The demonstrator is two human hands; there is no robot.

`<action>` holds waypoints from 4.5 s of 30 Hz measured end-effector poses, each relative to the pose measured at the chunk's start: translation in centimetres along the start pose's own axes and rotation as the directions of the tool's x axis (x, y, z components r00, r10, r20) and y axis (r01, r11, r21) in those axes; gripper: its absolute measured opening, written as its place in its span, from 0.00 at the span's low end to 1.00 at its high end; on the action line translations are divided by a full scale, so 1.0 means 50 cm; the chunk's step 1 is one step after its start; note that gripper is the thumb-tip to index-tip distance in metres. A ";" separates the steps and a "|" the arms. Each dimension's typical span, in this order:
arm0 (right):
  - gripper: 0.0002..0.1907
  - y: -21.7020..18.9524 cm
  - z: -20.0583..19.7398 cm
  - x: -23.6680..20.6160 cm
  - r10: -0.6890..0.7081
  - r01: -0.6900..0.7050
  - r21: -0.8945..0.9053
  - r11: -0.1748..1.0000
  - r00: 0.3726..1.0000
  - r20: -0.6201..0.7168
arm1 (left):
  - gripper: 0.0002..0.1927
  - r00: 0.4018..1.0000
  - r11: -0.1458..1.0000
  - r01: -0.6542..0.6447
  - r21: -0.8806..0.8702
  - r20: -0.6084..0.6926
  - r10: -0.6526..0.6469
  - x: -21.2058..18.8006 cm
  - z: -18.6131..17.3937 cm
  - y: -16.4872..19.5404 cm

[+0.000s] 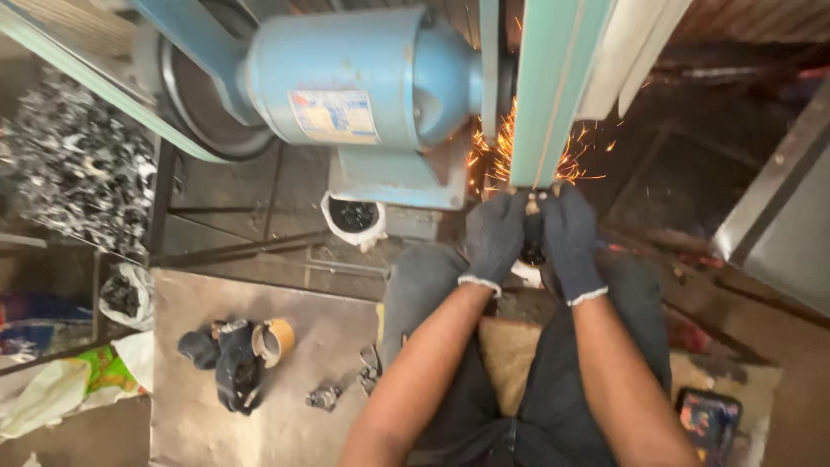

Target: The person sits on the floor and repeatedly presses small metal parts against a belt grinder to smooth their surfaces. They handle the parts with gloved hands, repositioning them frequently to grind different edges while sparks fly from the contact point.

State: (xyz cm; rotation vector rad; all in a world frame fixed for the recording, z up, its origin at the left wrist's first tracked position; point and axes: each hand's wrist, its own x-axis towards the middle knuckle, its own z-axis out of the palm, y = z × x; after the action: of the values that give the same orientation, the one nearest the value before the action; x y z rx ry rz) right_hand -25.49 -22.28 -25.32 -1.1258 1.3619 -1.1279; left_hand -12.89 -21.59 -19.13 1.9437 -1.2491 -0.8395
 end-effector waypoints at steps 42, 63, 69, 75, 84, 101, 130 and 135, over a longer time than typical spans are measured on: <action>0.12 -0.147 0.007 -0.086 -0.055 0.106 0.223 0.969 0.973 -0.224 | 0.18 0.965 0.960 -0.211 -0.186 0.116 0.234 -0.038 -0.051 0.083; 0.12 -0.066 -0.087 -0.133 -0.573 0.411 -0.712 0.568 0.819 0.015 | 0.17 0.893 0.957 -0.060 -0.284 0.413 0.179 -0.058 -0.109 0.058; 0.10 -0.119 -0.074 -0.140 -0.604 0.446 -0.690 0.571 0.797 0.015 | 0.18 0.913 0.979 -0.084 -0.187 0.378 0.151 -0.060 -0.119 0.063; 0.09 -0.184 -0.072 -0.113 0.130 -0.126 -0.047 0.991 0.988 0.081 | 0.22 0.954 0.991 -0.086 -0.102 0.277 0.111 -0.067 -0.139 0.090; 0.12 -0.137 -0.055 -0.006 -0.139 0.168 -0.112 0.979 0.963 0.229 | 0.18 0.976 0.842 0.117 -0.527 0.220 0.002 -0.032 -0.067 0.046; 0.09 -0.044 0.013 -0.045 -0.114 0.095 -0.159 0.983 0.987 -0.115 | 0.19 0.998 0.997 -0.013 -0.078 0.067 0.018 -0.016 -0.026 0.051; 0.10 -0.068 -0.062 -0.156 -0.469 0.396 -0.509 0.764 0.883 -0.016 | 0.13 0.816 0.828 -0.558 0.053 0.219 0.536 -0.092 -0.108 0.037; 0.12 -0.040 -0.059 -0.153 -0.595 0.469 -0.595 0.652 0.804 -0.018 | 0.12 0.833 0.864 -0.504 -0.006 0.262 0.488 -0.092 -0.101 0.030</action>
State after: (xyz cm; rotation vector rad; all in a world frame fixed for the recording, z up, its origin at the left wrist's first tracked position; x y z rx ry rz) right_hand -27.77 -14.80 -22.16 -2.0020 1.6449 -1.3218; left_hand -11.13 -16.82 -14.33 1.4673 -1.8522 -0.7923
